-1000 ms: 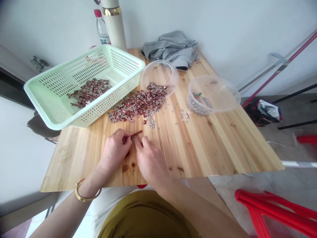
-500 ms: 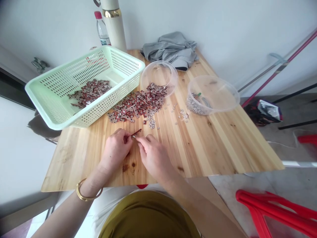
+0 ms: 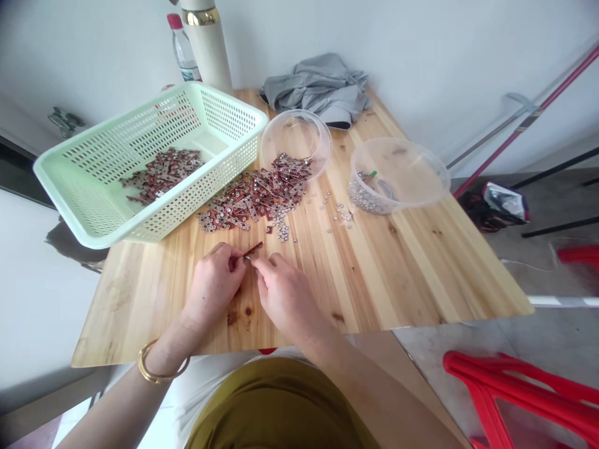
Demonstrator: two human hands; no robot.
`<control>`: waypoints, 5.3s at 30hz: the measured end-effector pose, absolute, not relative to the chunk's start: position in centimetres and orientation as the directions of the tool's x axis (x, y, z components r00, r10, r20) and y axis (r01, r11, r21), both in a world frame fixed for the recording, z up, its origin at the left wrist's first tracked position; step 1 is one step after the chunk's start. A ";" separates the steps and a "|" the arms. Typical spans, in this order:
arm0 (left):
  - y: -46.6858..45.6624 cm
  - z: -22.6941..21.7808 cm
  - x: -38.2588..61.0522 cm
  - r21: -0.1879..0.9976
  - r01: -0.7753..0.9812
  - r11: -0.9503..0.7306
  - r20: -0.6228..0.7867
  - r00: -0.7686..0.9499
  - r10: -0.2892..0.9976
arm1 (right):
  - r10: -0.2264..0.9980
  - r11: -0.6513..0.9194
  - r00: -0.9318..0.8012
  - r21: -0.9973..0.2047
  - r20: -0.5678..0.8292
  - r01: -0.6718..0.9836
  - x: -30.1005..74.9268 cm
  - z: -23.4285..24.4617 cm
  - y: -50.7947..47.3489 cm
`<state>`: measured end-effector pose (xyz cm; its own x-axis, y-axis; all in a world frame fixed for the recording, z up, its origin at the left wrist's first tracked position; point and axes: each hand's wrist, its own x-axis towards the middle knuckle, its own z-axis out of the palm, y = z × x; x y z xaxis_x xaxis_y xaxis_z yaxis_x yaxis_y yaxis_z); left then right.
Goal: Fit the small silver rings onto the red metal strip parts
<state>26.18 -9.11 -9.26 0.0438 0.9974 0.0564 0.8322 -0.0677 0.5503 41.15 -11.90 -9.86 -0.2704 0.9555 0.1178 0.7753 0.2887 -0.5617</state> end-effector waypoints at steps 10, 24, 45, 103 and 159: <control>-8.4 -4.0 22.5 0.487 0.835 -0.257 0.417 0.035 0.908 | 0.942 0.336 -0.172 -0.782 0.289 0.526 43.1 -9.4 -12.0; -9.6 -6.2 22.8 0.519 0.829 -0.206 0.116 0.170 0.979 | 0.947 0.312 -0.110 -0.775 0.303 0.549 45.8 -9.6 -12.4; -5.5 -6.4 24.5 0.828 0.561 0.008 -0.145 0.200 0.969 | 0.952 0.289 -0.079 -0.791 0.294 0.539 46.9 -9.3 -9.3; -10.8 -8.8 25.4 0.541 0.822 -0.176 0.093 0.149 0.984 | 0.882 0.467 -0.470 -0.101 -0.008 0.878 49.0 -7.5 -3.3; -10.7 -10.1 24.9 0.539 0.807 -0.241 0.166 0.179 0.970 | 0.896 0.436 -0.299 -0.521 0.329 0.734 47.2 -9.3 -7.9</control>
<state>24.89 -10.67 -10.10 0.1786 0.9699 0.1656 0.8070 -0.2407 0.5393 47.19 -7.85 -9.32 -0.2990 0.8958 0.3288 0.7340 0.4361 -0.5206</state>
